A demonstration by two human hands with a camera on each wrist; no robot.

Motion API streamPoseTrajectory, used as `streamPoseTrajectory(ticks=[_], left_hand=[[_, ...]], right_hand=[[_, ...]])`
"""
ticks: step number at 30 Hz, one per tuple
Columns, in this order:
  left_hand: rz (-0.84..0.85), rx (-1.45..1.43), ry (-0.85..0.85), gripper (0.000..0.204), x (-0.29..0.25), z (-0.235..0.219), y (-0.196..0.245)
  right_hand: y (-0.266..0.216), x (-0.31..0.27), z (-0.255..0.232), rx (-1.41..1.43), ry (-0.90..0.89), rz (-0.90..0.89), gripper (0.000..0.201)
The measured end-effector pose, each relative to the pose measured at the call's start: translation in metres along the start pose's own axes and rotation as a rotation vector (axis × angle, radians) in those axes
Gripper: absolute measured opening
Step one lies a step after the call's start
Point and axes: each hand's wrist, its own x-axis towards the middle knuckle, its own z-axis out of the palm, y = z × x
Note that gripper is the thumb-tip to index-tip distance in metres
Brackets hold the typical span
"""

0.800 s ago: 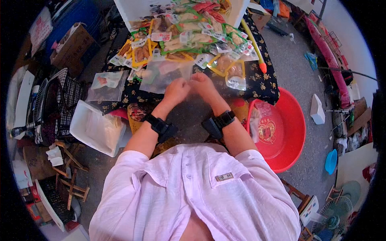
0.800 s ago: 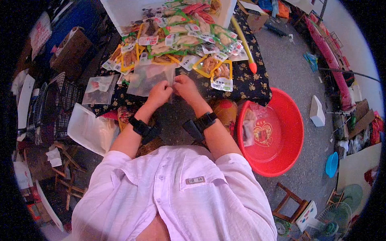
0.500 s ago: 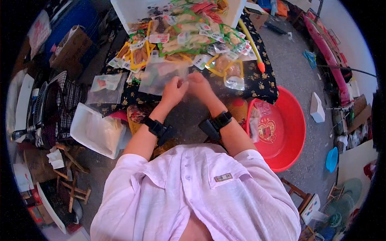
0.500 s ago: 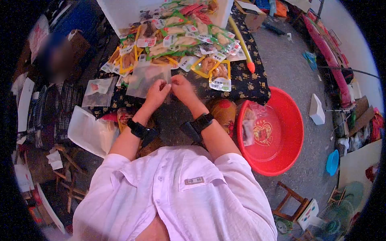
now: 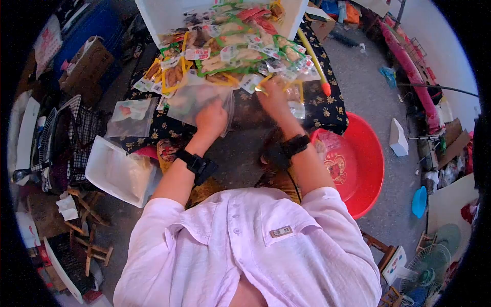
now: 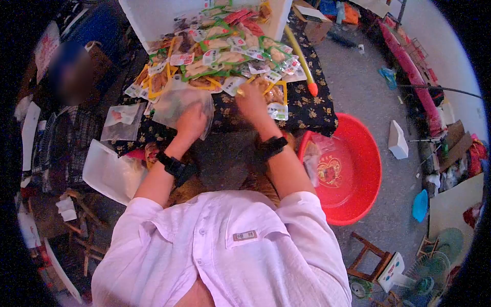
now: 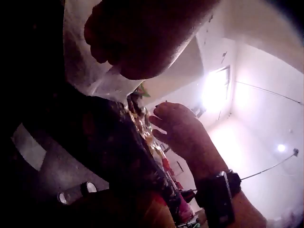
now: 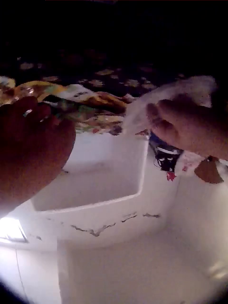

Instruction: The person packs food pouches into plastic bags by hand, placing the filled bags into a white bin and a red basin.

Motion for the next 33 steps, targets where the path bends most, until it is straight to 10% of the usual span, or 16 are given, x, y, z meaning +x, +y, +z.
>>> streamPoseTrajectory(ticks=[6,10,22,33], left_hand=[[0.039,-0.104,-0.033,0.026,-0.002,0.014,0.003],[0.041,-0.204,-0.013,0.029,-0.003,0.019,-0.003],[0.081,-0.191,-0.031,0.032,-0.013,0.018,-0.006],[0.117,-0.18,0.008,0.028,-0.012,0.02,-0.006]], right_hand=[[0.015,0.003,-0.041,-0.306,-0.252,0.191,0.056],[0.035,-0.02,-0.019,-0.36,0.028,-0.043,0.057],[0.053,-0.081,-0.075,-0.331,-0.202,-0.164,0.051],[0.096,-0.081,-0.096,-0.497,-0.026,0.362,0.059]])
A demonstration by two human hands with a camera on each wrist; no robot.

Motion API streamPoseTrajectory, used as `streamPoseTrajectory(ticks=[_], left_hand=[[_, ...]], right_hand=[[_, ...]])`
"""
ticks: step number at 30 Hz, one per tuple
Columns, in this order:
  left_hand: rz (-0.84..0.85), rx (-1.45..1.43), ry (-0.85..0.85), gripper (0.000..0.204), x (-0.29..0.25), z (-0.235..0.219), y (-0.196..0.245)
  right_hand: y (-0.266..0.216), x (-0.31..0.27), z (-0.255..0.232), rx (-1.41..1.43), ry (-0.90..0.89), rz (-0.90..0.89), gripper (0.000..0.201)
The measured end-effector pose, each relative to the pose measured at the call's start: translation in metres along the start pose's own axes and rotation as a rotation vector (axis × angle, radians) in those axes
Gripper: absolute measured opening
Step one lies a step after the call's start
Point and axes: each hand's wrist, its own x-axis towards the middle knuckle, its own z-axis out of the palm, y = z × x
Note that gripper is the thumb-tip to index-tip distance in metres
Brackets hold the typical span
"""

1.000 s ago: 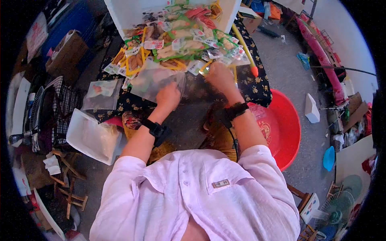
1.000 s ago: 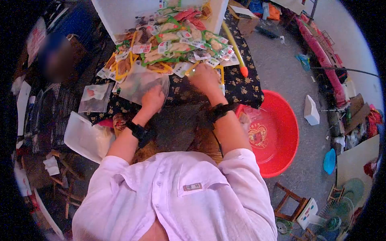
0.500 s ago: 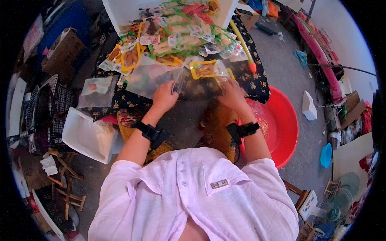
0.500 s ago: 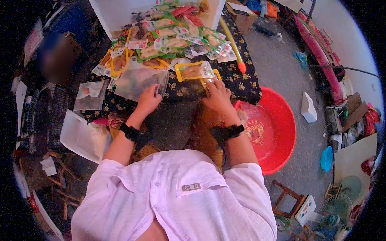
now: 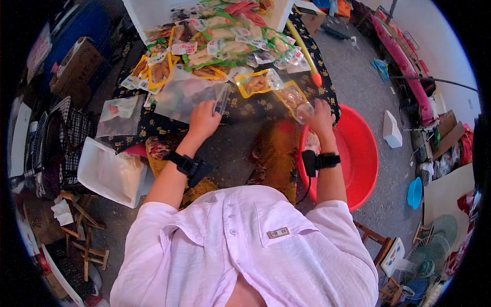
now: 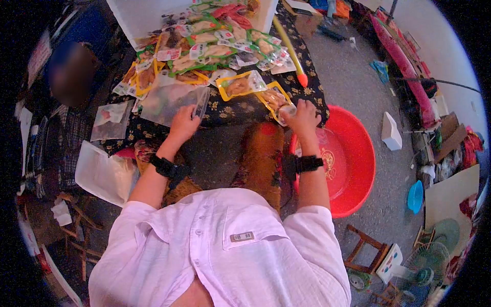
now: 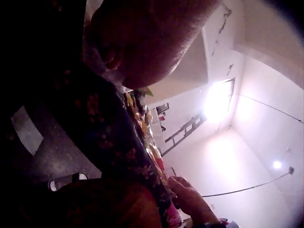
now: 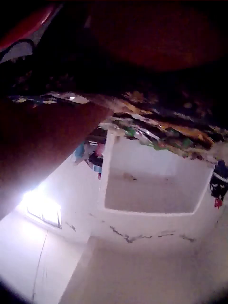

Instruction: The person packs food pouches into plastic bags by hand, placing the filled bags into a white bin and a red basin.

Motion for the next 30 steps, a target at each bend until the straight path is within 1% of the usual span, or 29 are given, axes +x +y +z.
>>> streamPoseTrajectory(ticks=[2,3,6,9,12,13,14,16,17,20,21,24,26,30], left_hand=[[-0.007,0.054,-0.021,0.028,0.002,0.0,0.001],[-0.015,0.048,-0.025,0.028,0.002,-0.001,0.002],[-0.035,0.038,-0.041,0.029,0.001,-0.003,0.005],[-0.035,0.035,-0.051,0.028,0.001,-0.005,0.005],[0.003,0.03,-0.025,0.027,0.0,-0.004,0.002],[0.029,0.026,-0.017,0.026,0.001,-0.002,-0.001],[0.057,0.023,-0.009,0.025,0.002,-0.001,-0.003],[0.004,0.069,-0.053,0.024,0.004,0.001,-0.001],[-0.024,0.091,-0.076,0.024,0.004,0.002,0.001],[-0.04,0.066,-0.084,0.023,0.005,-0.005,0.013],[-0.054,0.051,-0.081,0.023,0.005,-0.003,0.015],[-0.074,-0.005,-0.046,0.022,0.005,0.005,0.016],[-0.064,-0.054,0.01,0.022,0.003,0.009,0.015],[-0.07,-0.139,0.017,0.022,-0.001,0.002,0.02]], right_hand=[[-0.008,0.002,-0.01,-0.124,-0.091,0.104,0.059],[-0.006,0.007,-0.009,-0.11,-0.194,0.095,0.057],[-0.004,0.004,0.002,-0.094,-0.045,0.011,0.05],[0.014,0.006,0.032,0.129,0.093,-0.022,0.033],[0.034,0.001,0.047,1.057,0.195,0.055,0.012],[0.032,-0.006,0.032,1.375,0.084,0.158,0.004],[0.028,-0.014,0.019,1.461,0.095,0.14,0.004],[0.011,-0.027,-0.013,1.634,0.117,0.099,0.006],[0.008,-0.029,-0.022,1.624,0.048,0.064,0.006],[-0.025,-0.037,-0.034,1.646,-0.09,0.038,0.007],[-0.028,-0.034,-0.023,1.627,-0.214,-0.013,0.008],[-0.069,-0.038,-0.012,1.703,-0.371,0.065,0.008],[-0.089,-0.036,-0.005,1.654,-0.455,0.051,0.007],[-0.105,-0.029,0.001,1.515,-0.568,-0.029,0.006]])
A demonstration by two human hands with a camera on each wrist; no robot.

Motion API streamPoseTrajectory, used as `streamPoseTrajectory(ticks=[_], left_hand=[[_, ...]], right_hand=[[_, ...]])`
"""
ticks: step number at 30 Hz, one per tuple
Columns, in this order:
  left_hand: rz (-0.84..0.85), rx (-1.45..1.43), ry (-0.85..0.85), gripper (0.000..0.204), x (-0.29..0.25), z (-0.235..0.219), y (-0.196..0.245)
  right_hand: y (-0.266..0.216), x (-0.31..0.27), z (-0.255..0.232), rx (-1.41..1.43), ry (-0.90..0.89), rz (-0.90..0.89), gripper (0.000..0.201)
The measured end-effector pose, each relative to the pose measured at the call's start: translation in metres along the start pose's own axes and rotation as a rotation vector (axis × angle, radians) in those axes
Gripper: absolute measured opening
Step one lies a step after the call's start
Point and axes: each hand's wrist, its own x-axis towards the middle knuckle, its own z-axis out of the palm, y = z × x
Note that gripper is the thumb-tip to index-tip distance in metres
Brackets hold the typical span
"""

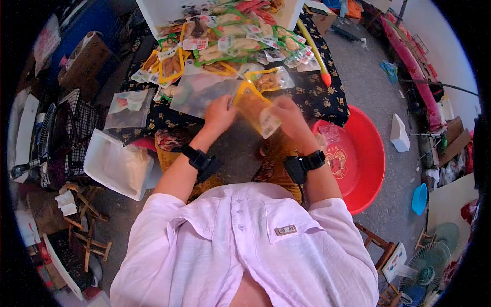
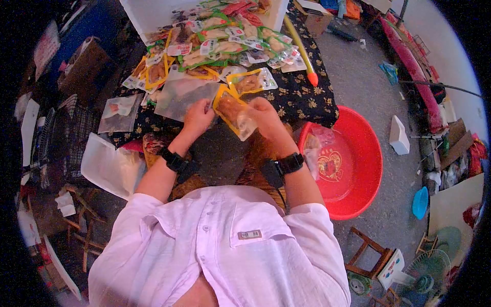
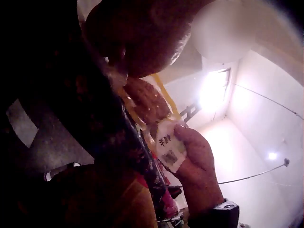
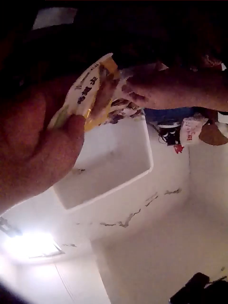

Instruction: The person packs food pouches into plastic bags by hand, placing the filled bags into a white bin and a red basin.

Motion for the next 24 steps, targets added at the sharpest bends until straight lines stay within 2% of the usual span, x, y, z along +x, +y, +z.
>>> streamPoseTrajectory(ticks=[3,5,8,9,12,15,18,20,22,24], left_hand=[[-0.001,-0.088,0.036,0.022,-0.001,0.004,-0.005],[-0.049,-0.165,0.084,0.022,-0.003,0.006,-0.004],[0.001,-0.212,0.218,0.021,-0.005,0.007,-0.005],[0.046,-0.159,0.195,0.021,-0.005,0.006,-0.007],[0.15,-0.04,0.134,0.02,-0.007,0.008,-0.009],[0.157,-0.028,0.086,0.019,-0.011,0.01,-0.005],[0.096,-0.058,0.043,0.019,-0.012,0.008,-0.001],[0.085,-0.056,0.05,0.019,-0.013,0.006,-0.001],[0.103,-0.041,0.055,0.018,-0.013,0.009,-0.004],[0.142,-0.034,0.09,0.018,-0.013,0.011,-0.003]], right_hand=[[-0.013,0.005,0.006,-0.116,-0.058,0.066,0.006],[-0.007,0.016,-0.001,-0.112,-0.122,0.105,0.006],[-0.007,0.017,-0.004,0.012,-0.204,0.2,0.008],[-0.008,0.018,-0.004,0.073,-0.23,0.238,0.008],[0.013,0.036,-0.007,-0.019,-0.267,0.137,0.01],[0.021,0.048,0.001,-0.004,-0.238,0.113,0.013],[0.011,0.044,0.015,0.004,-0.046,0.208,0.015],[0.039,0.055,0.005,-0.13,-0.204,-0.222,0.016],[0.045,0.049,0.004,-0.05,-0.247,-0.206,0.017],[0.051,0.021,0.005,0.239,-0.171,0.254,0.018]])
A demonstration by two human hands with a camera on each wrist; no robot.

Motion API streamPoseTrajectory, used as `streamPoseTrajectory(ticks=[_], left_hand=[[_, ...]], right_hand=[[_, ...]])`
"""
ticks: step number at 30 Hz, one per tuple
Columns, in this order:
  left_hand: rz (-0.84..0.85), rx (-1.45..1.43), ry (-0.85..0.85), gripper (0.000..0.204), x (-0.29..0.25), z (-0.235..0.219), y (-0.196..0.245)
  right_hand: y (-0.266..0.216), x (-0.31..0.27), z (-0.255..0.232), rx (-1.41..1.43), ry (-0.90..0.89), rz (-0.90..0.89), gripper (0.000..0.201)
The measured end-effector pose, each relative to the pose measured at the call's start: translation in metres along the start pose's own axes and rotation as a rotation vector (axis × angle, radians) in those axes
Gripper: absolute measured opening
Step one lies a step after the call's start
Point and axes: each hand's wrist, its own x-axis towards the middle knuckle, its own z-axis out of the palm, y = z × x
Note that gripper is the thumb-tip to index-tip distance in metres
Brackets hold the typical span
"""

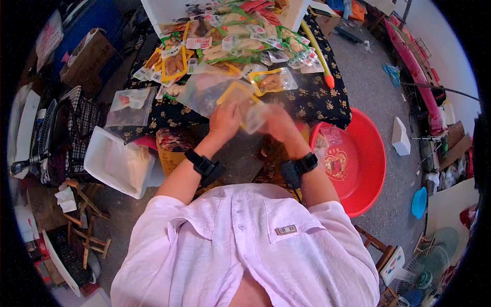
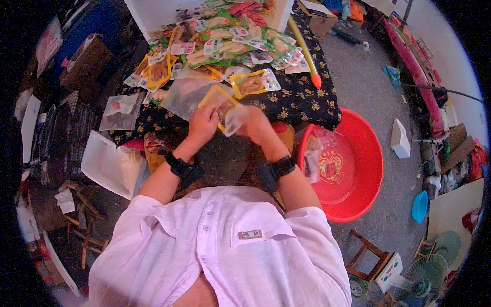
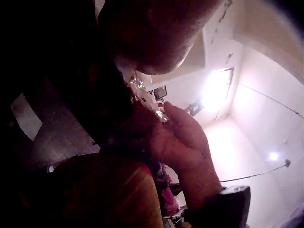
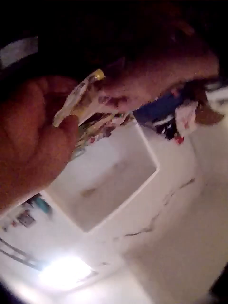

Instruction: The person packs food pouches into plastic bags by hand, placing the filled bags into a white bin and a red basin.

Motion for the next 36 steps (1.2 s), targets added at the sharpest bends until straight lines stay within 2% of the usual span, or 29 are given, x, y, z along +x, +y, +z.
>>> streamPoseTrajectory(ticks=[1,3,4,7,10,13,16,19,22,25,28,29,32,36], left_hand=[[0.029,0.002,0.032,0.018,-0.001,0.001,0.002],[0.061,0.015,0.03,0.019,-0.004,0.003,0.004],[0.064,0.028,0.001,0.02,-0.004,0.003,0.003],[0.101,0.106,-0.036,0.022,-0.003,0.002,0.004],[0.1,0.159,-0.067,0.022,-0.003,-0.003,0.009],[0.08,0.173,-0.078,0.023,-0.001,-0.005,0.012],[0.096,0.123,0.004,0.021,-0.001,-0.005,0.009],[0.113,0.072,0.082,0.02,-0.001,0.003,-0.003],[0.124,0.064,0.091,0.019,0.0,0.005,-0.01],[0.115,0.063,0.074,0.02,0.0,0.005,-0.012],[0.065,0.055,0.037,0.022,0.001,0.001,-0.008],[0.043,0.051,0.025,0.022,0.002,0.0,-0.007],[-0.002,0.021,-0.01,0.023,0.001,-0.001,-0.006],[-0.009,0.047,-0.088,0.022,0.002,-0.01,0.001]], right_hand=[[-0.023,-0.02,0.029,-0.283,0.251,0.099,0.019],[-0.026,-0.023,0.034,-0.504,0.316,-0.003,0.015],[-0.026,-0.023,0.035,-0.616,0.345,-0.056,0.014],[-0.023,0.004,0.022,-0.784,0.18,-0.145,0.015],[-0.022,0.02,0.031,-0.957,0.294,-0.434,0.013],[-0.013,0.044,0.029,-0.637,0.239,-0.271,0.012],[-0.016,0.043,0.032,-0.093,0.152,-0.052,0.011],[-0.009,0.042,0.031,-0.071,0.182,-0.102,0.009],[-0.023,0.038,0.024,-0.574,0.286,-0.239,0.016],[-0.05,0.044,-0.008,-1.253,0.379,-0.585,0.028],[-0.066,0.027,-0.017,-1.613,0.361,-0.433,0.034],[-0.068,0.03,-0.021,-1.589,0.333,-0.364,0.031],[-0.056,0.041,-0.035,-1.911,0.533,-0.642,0.025],[-0.059,0.042,-0.033,-1.911,0.48,-0.595,0.016]])
